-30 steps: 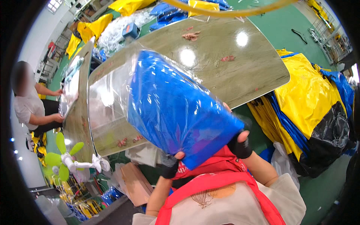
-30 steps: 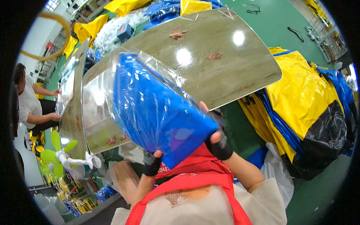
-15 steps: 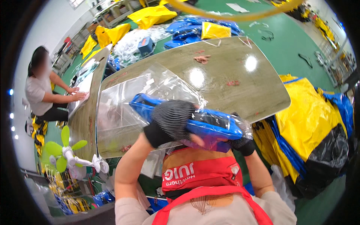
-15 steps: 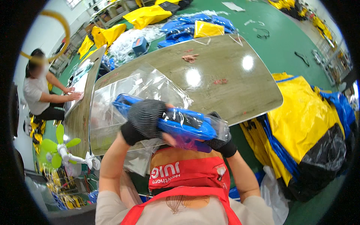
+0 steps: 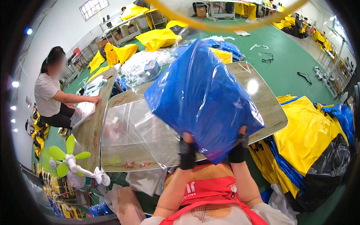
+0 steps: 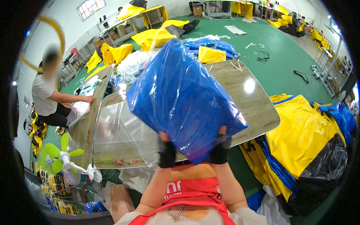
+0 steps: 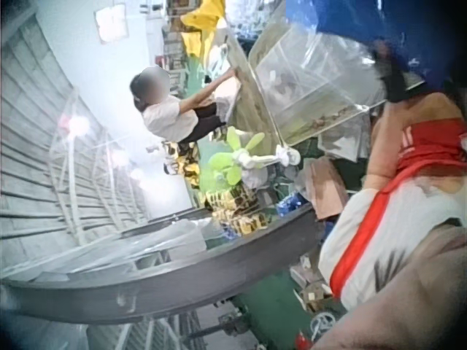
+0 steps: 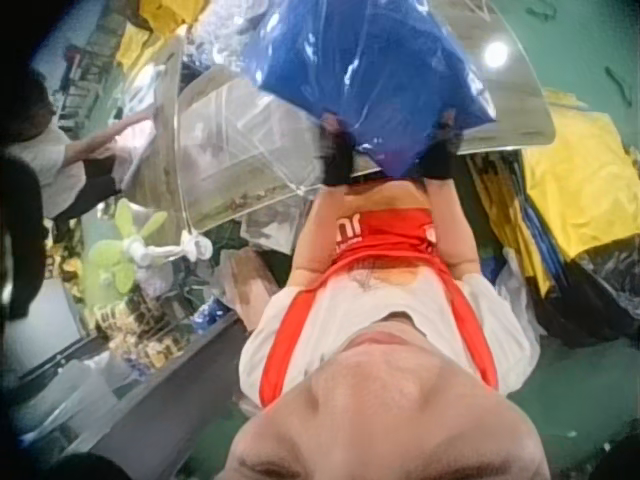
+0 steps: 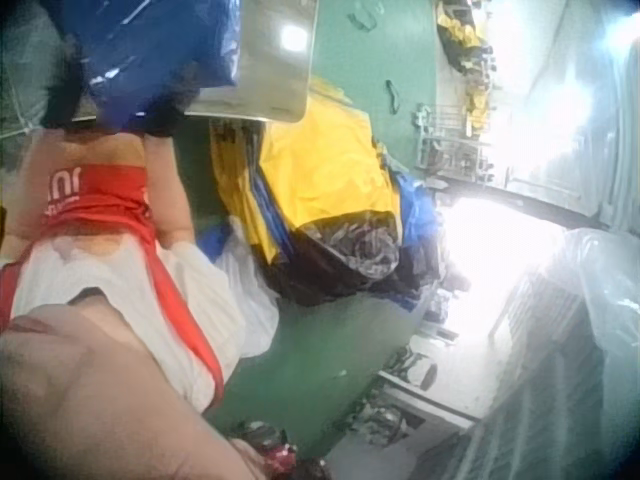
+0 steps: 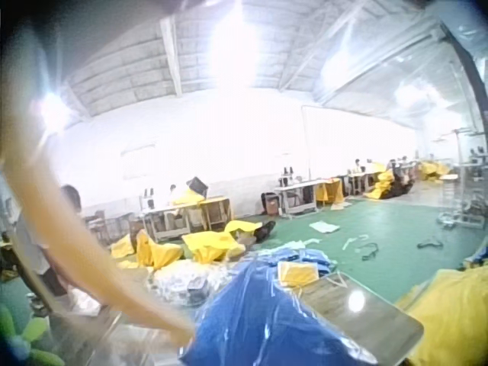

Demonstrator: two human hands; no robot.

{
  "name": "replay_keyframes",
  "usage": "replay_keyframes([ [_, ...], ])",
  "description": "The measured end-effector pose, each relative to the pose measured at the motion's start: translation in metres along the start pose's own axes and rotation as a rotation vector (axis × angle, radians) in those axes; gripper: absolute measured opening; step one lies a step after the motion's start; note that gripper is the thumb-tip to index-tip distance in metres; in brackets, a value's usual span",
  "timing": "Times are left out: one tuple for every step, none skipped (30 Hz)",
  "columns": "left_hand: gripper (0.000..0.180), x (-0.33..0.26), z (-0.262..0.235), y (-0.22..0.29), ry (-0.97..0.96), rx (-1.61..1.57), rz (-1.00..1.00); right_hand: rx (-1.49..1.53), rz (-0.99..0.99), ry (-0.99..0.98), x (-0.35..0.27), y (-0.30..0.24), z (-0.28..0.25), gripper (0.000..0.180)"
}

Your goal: The person folds yellow and blue waterproof bags on a table in a factory setting. They repeatedly unfold and refold the bags, adjusting their shape and alignment. Another worker is visible in the background performing similar tasks.

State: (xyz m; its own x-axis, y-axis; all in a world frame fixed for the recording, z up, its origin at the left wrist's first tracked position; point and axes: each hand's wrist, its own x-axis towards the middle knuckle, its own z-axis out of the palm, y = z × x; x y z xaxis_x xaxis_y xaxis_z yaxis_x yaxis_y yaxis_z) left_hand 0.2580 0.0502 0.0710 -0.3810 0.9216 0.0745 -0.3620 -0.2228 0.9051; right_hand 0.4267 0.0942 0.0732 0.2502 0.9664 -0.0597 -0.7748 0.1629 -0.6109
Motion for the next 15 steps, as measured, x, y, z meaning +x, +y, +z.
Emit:
replay_keyframes([
  [0.051,-0.016,0.010,-0.016,-0.050,0.147,0.022,-0.113,-0.054,-0.011,0.007,-0.004,0.000,0.056],
  [0.051,-0.031,0.022,-0.034,-0.106,0.281,0.049,-0.230,-0.121,-0.012,0.014,-0.012,-0.005,0.056],
  [0.052,-0.042,0.022,-0.035,-0.301,0.328,-0.040,-0.355,-0.194,-0.050,0.024,-0.027,-0.007,0.054],
  [0.052,-0.055,0.018,-0.034,-0.485,0.386,-0.118,-0.480,-0.260,-0.091,0.031,-0.037,-0.008,0.052],
  [0.054,-0.058,0.008,-0.028,-0.770,0.425,-0.298,-0.591,-0.333,-0.128,0.039,-0.046,-0.005,0.051],
  [0.057,-0.058,0.018,0.018,-0.895,0.819,-0.334,-0.791,-0.416,-0.229,0.048,-0.070,0.002,0.049],
  [0.061,-0.054,0.034,0.078,-1.011,1.219,-0.348,-0.993,-0.498,-0.329,0.052,-0.095,0.012,0.048],
  [0.065,-0.047,0.032,0.107,-0.802,1.220,0.251,-1.165,-0.622,-0.486,0.050,-0.113,0.028,0.045],
  [0.068,-0.040,0.032,0.127,-0.551,1.132,0.816,-1.343,-0.734,-0.652,0.044,-0.129,0.042,0.042],
  [0.069,-0.028,0.043,0.144,-0.578,1.126,0.773,-1.405,-0.753,-0.741,0.032,-0.142,0.065,0.044],
  [0.069,-0.010,0.059,0.160,-0.602,1.121,0.729,-1.463,-0.770,-0.836,0.018,-0.146,0.088,0.046],
  [0.070,0.008,0.072,0.173,-0.624,1.117,0.684,-1.484,-0.995,-0.935,0.008,-0.143,0.098,0.050],
  [0.071,0.018,0.078,0.181,-0.648,1.104,0.647,-1.499,-1.231,-1.033,-0.001,-0.145,0.104,0.054],
  [0.067,0.031,0.063,0.180,-0.588,1.127,0.628,-1.367,-1.208,-0.895,-0.007,-0.145,0.110,0.058],
  [0.064,0.043,0.058,0.181,-0.536,1.148,0.620,-1.233,-1.189,-0.749,-0.008,-0.145,0.117,0.062],
])
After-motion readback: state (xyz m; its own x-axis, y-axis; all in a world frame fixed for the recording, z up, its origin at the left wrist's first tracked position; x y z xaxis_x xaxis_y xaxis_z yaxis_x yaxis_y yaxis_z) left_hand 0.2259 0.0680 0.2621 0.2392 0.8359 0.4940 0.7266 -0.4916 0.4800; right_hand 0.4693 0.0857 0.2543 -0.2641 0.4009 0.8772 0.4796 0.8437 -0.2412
